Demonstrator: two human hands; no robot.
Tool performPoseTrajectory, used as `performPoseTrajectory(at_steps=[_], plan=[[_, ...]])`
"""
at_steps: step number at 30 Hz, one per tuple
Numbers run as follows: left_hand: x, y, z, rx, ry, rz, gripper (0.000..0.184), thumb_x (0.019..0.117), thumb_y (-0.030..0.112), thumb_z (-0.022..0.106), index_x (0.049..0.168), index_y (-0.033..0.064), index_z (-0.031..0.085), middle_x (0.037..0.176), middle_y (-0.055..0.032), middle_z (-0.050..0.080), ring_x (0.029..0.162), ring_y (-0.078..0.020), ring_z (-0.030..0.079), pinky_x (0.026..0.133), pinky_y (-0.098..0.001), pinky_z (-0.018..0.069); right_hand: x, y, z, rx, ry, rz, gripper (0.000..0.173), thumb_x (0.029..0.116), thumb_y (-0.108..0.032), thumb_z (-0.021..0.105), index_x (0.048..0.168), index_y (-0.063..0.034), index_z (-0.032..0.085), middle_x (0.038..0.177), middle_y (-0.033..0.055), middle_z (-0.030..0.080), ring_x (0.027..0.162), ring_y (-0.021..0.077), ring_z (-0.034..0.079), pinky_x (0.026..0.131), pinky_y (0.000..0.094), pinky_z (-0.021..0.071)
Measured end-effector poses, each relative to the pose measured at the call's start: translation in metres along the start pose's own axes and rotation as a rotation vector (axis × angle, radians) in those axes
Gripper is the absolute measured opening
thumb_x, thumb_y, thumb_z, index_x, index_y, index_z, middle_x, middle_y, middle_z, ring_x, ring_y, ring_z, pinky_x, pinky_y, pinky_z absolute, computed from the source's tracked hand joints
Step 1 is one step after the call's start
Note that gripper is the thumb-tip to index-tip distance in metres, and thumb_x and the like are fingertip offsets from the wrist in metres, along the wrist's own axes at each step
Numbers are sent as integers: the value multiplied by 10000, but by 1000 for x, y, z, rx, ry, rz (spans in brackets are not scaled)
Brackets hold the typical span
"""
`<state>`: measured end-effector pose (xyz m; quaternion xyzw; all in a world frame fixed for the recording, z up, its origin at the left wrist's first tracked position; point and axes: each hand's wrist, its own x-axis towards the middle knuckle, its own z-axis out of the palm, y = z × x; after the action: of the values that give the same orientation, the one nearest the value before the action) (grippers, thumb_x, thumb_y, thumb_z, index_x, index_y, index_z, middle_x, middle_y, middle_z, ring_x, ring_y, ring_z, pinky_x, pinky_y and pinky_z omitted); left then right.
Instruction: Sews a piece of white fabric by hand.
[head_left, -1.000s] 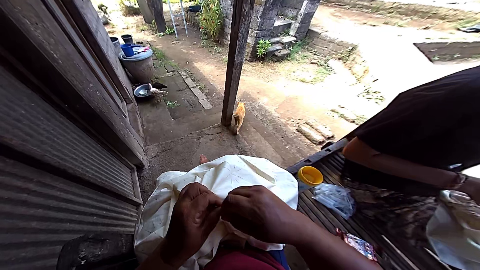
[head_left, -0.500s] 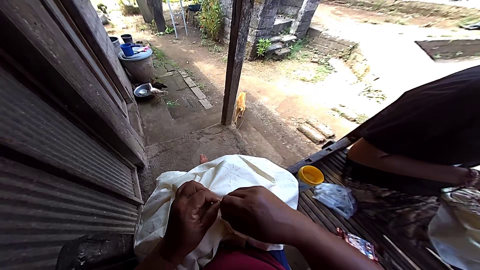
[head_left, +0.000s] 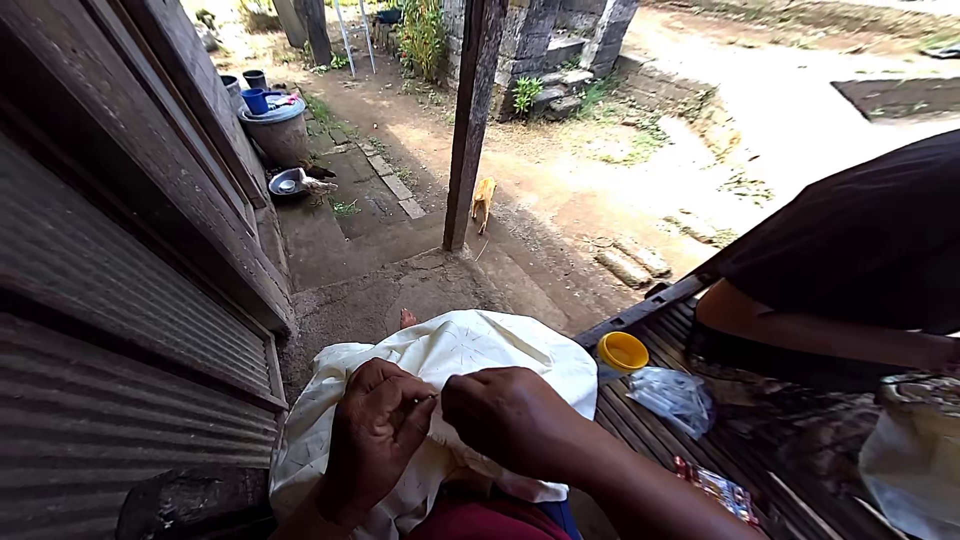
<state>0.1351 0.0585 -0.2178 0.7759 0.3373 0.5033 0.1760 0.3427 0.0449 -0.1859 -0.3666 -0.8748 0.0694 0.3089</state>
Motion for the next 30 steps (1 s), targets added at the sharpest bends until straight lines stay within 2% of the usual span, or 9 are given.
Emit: performPoseTrajectory(at_steps=[2, 4, 6, 10, 14, 18, 22, 26, 30], plan=[[-2, 1, 1, -6, -32, 8, 207, 988, 365, 648, 919, 179, 708, 935, 48, 644, 987, -32, 604, 992, -262, 463, 1, -3, -1, 53, 32, -113, 165, 1008, -151, 542, 876, -106, 632, 660, 19, 586, 593, 159, 606, 508, 302, 483], [-4, 3, 2, -20, -62, 29, 169, 978, 332, 661, 923, 177, 703, 941, 45, 649, 1012, -42, 604, 1056, -305, 423, 2, -3, 1, -3, 90, -17, 158, 1005, -159, 530, 889, -105, 623, 661, 20, 584, 584, 162, 612, 495, 310, 487], [-3, 3, 2, -7, -35, 29, 107, 951, 279, 682, 903, 184, 698, 948, 52, 659, 1027, -48, 616, 1073, -312, 434, 2, -1, 2, -65, 50, 98, 154, 988, -176, 534, 880, -109, 620, 625, 18, 553, 537, 172, 595, 454, 330, 464], [-2, -1, 0, 6, -23, 23, 181, 983, 344, 651, 914, 185, 704, 934, 57, 655, 994, -40, 607, 1042, -318, 427, 0, -3, 1, 5, 42, -110, 176, 1023, -160, 523, 877, -113, 611, 646, 10, 569, 579, 158, 599, 495, 299, 476], [-3, 3, 1, 26, -34, 40, 93, 952, 271, 673, 909, 194, 703, 946, 62, 679, 1002, -33, 632, 1122, -376, 391, 1, -1, 5, -88, 60, 79, 151, 990, -170, 522, 877, -113, 606, 622, 10, 539, 533, 166, 587, 451, 320, 460], [-3, -2, 0, 22, -21, 36, 177, 986, 341, 638, 917, 191, 703, 943, 61, 667, 1000, -35, 614, 1070, -345, 408, 0, -3, 3, -1, 23, -100, 173, 1012, -155, 527, 871, -113, 619, 640, 9, 566, 574, 156, 599, 491, 298, 475], [-5, 0, 1, 17, -34, 39, 90, 959, 280, 669, 926, 205, 706, 969, 67, 679, 1014, -29, 632, 1139, -399, 378, 2, -3, 7, -93, 57, 90, 162, 990, -176, 521, 866, -118, 607, 612, 6, 535, 529, 163, 585, 447, 317, 456], [-6, -5, -1, 18, -23, 27, 156, 991, 350, 634, 943, 220, 706, 972, 73, 666, 1020, -28, 617, 1105, -392, 393, 0, -4, 4, -11, 10, -106, 179, 1010, -158, 533, 854, -117, 612, 638, 7, 552, 574, 153, 585, 488, 298, 461], [-7, -2, 0, -2, -29, 49, 77, 966, 284, 668, 944, 222, 709, 987, 70, 679, 1030, -33, 629, 1145, -429, 365, 2, -3, 8, -90, 72, 83, 140, 975, -167, 538, 870, -118, 615, 625, 9, 549, 540, 162, 591, 456, 313, 460]])
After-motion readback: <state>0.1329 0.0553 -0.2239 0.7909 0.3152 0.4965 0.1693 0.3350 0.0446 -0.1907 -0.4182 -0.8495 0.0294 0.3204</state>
